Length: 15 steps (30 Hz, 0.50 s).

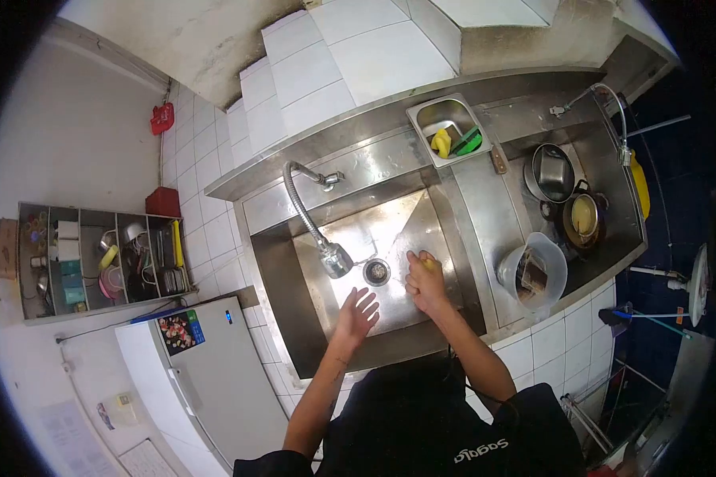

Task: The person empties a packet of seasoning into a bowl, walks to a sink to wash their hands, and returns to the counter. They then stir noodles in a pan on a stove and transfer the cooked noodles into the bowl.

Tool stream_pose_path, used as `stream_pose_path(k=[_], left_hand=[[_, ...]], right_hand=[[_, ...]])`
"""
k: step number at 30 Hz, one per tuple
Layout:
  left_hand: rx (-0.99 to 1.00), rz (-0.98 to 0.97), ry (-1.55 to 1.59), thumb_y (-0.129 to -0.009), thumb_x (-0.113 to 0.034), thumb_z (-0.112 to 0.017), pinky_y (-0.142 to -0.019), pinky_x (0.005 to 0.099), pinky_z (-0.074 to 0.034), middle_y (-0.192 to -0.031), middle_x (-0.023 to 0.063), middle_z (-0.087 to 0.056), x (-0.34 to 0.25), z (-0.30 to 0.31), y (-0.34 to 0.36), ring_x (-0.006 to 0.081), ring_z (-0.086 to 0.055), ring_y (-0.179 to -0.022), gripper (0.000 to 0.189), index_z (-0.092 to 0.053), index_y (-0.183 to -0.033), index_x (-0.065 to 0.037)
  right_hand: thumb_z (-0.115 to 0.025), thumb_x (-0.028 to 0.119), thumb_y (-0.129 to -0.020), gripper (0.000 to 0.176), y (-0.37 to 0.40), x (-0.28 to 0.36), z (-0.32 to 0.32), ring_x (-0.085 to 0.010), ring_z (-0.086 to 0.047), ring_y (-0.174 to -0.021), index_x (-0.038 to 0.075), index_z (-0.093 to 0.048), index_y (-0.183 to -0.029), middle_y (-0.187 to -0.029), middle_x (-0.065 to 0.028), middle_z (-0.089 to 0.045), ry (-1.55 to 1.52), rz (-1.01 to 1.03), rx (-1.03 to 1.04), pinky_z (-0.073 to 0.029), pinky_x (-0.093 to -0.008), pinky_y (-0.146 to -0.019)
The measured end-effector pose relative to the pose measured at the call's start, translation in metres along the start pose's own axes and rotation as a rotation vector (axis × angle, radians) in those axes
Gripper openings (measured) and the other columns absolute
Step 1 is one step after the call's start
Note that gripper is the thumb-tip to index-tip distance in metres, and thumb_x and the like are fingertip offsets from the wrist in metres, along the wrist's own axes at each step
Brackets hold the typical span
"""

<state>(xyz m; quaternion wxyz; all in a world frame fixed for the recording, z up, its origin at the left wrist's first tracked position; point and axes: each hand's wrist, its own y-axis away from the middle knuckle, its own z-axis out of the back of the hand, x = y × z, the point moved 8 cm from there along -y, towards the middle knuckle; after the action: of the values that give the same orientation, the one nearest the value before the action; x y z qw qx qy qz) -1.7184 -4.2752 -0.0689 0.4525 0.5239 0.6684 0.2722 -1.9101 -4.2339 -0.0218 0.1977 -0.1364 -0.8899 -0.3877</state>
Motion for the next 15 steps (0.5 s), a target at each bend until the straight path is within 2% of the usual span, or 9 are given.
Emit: stream_pose_path(k=[5,7,8,10,11,12,14,15], left_hand=[[0.045,0.006,0.0,-0.092,-0.046,-0.052,-0.09,0.037,-0.039,-0.123,0.0078,-0.047,-0.003,-0.014,0.0,0.0223,-0.045,-0.106,0.052,-0.045,-0.127,-0.009],[0.061,0.006,-0.006,-0.092,-0.046,-0.052,-0.089,0.037,-0.04,-0.123,0.0076,-0.047,-0.004,-0.018,-0.004,0.0222,-0.046,-0.106,0.051,-0.045,-0.127,-0.009],[0.052,0.009,-0.004,-0.092,-0.046,-0.053,-0.089,0.0372,-0.04,-0.123,0.0075,-0.047,-0.004,-0.015,-0.004,0.0222,-0.046,-0.106,0.052,-0.045,-0.127,-0.009],[0.045,0.006,0.0,-0.092,-0.047,-0.053,-0.089,0.0373,-0.04,-0.123,0.0075,-0.047,-0.004,-0.006,-0.005,0.0222,-0.046,-0.107,0.052,-0.045,-0.127,-0.009],[0.035,0.008,0.005,-0.092,-0.047,-0.053,-0.089,0.0373,-0.04,-0.124,0.0074,-0.047,-0.004,0.0,-0.004,0.0222,-0.045,-0.107,0.053,-0.045,-0.128,-0.009],[0.025,0.01,0.008,-0.091,-0.047,-0.053,-0.089,0.0373,-0.04,-0.124,0.0073,-0.047,-0.004,0.006,-0.003,0.0222,-0.045,-0.107,0.054,-0.044,-0.128,-0.009],[0.002,0.02,0.004,-0.091,-0.048,-0.053,-0.09,0.0374,-0.04,-0.125,0.0072,-0.047,-0.004,0.014,0.002,0.022,-0.045,-0.108,0.055,-0.044,-0.129,-0.009],[-0.011,0.014,0.008,-0.091,-0.048,-0.053,-0.09,0.0376,-0.04,-0.125,0.0072,-0.046,-0.005,0.018,0.005,0.0218,-0.045,-0.109,0.055,-0.044,-0.129,-0.009]], right_hand=[[-0.057,0.026,-0.094,0.031,-0.01,-0.012,0.004,-0.0048,-0.022,-0.037,0.017,-0.035,-0.073,-0.051,0.006,-0.026,-0.041,-0.041,-0.051,-0.014,-0.024,-0.033],[-0.052,0.037,-0.095,0.035,-0.015,-0.014,0.012,-0.0067,-0.028,-0.036,0.018,-0.038,-0.07,-0.049,0.0047,-0.032,-0.058,-0.078,-0.104,-0.018,-0.0255,-0.033],[-0.052,0.037,-0.095,0.035,-0.021,-0.009,0.014,-0.0067,-0.028,-0.036,0.018,-0.038,-0.07,-0.049,0.0047,-0.032,-0.051,-0.07,-0.102,-0.018,-0.0255,-0.033],[-0.05,0.043,-0.094,0.043,-0.032,0.011,0.022,-0.0156,-0.042,-0.042,0.011,-0.048,-0.066,-0.052,-0.002,-0.044,0.366,0.032,-0.181,-0.032,-0.0329,-0.039],[-0.05,0.043,-0.094,0.043,-0.046,0.014,0.024,-0.0156,-0.042,-0.042,0.011,-0.048,-0.066,-0.052,-0.002,-0.044,0.366,0.033,-0.178,-0.032,-0.0329,-0.039],[-0.05,0.043,-0.094,0.046,-0.065,0.045,0.016,-0.0223,-0.048,-0.049,0.006,-0.051,-0.067,-0.057,-0.0078,-0.05,0.651,0.375,-0.135,-0.037,-0.0364,-0.048],[-0.05,0.042,-0.093,0.049,-0.082,0.103,-0.02,-0.0341,-0.056,-0.063,-0.001,-0.056,-0.071,-0.066,-0.018,-0.057,1.082,0.741,-0.075,-0.043,-0.0426,-0.062],[-0.05,0.041,-0.093,0.048,-0.081,0.137,-0.047,-0.0391,-0.057,-0.07,-0.003,-0.056,-0.075,-0.072,-0.0224,-0.059,1.236,0.756,-0.065,-0.043,-0.0454,-0.068]])
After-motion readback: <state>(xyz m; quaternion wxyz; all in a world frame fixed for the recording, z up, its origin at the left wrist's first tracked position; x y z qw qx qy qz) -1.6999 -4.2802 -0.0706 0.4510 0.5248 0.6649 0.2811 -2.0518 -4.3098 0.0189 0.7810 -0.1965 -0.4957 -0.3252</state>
